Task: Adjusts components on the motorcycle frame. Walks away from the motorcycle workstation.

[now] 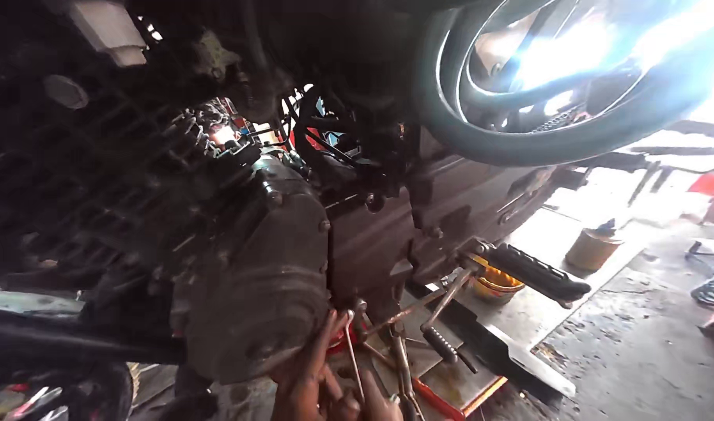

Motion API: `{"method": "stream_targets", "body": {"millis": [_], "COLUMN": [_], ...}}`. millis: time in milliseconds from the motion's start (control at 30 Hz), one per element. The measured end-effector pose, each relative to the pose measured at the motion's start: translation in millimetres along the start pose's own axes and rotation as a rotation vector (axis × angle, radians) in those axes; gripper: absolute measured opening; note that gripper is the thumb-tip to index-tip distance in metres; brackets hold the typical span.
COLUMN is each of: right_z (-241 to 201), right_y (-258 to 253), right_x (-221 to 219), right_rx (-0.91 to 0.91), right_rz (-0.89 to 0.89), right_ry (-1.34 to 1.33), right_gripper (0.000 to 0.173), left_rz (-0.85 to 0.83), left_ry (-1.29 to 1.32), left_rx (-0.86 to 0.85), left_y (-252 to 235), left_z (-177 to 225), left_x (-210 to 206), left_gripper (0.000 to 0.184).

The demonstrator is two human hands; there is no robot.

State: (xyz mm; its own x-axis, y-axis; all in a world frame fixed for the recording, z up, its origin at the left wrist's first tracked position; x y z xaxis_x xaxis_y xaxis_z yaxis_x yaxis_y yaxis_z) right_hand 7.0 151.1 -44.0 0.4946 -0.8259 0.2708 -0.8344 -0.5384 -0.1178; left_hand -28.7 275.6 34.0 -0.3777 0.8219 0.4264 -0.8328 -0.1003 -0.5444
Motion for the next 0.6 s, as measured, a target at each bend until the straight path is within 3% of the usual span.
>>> {"method": "stream_targets", "body": {"millis": [67,233,300,433,600], "right_z": [11,52,60,42,-3], "right_y": [-9,-52,-57,-26,4], "right_x": [-20,-57,-60,-23,13], "right_rx": [0.063,0.335,0.373,0.383,0.146], "right_rz": [0.183,0.445,0.422,0.199,-0.012], "right_ry": [0.115,0.089,0.059,0.152,-0.011], "right_gripper": [0.024,0.027,0.029,0.04,0.05], "left_rz": [-0.014,0.017,0.023,0.039,0.011], "left_ry": [0.0,-0.048,-0.078,-0.053,-0.009], "left_rx": [-0.014,-0.044,-0.05,-0.051,-0.023], "left_y": [1,4,6,12,6], "left_z": [-3,-9,-10,-9,-8], "left_x": [1,-2,-3,2,0], "left_gripper": [0.096,0.087,0.087,0.087,0.099]}}
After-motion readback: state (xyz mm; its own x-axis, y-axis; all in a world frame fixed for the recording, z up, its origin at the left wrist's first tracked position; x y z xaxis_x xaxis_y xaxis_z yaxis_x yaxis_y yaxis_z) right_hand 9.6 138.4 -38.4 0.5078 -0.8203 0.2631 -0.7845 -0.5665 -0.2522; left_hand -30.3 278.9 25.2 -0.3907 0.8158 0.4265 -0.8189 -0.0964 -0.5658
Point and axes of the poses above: each hand's wrist, its own y-axis away from the middle knuckle, its own x-axis out of the back of the hand, z = x × y, the point moved 1 cm from there along -y, towards the middle knuckle, and after that the axes turned 8 degrees about -x, right-handed, at the moved point
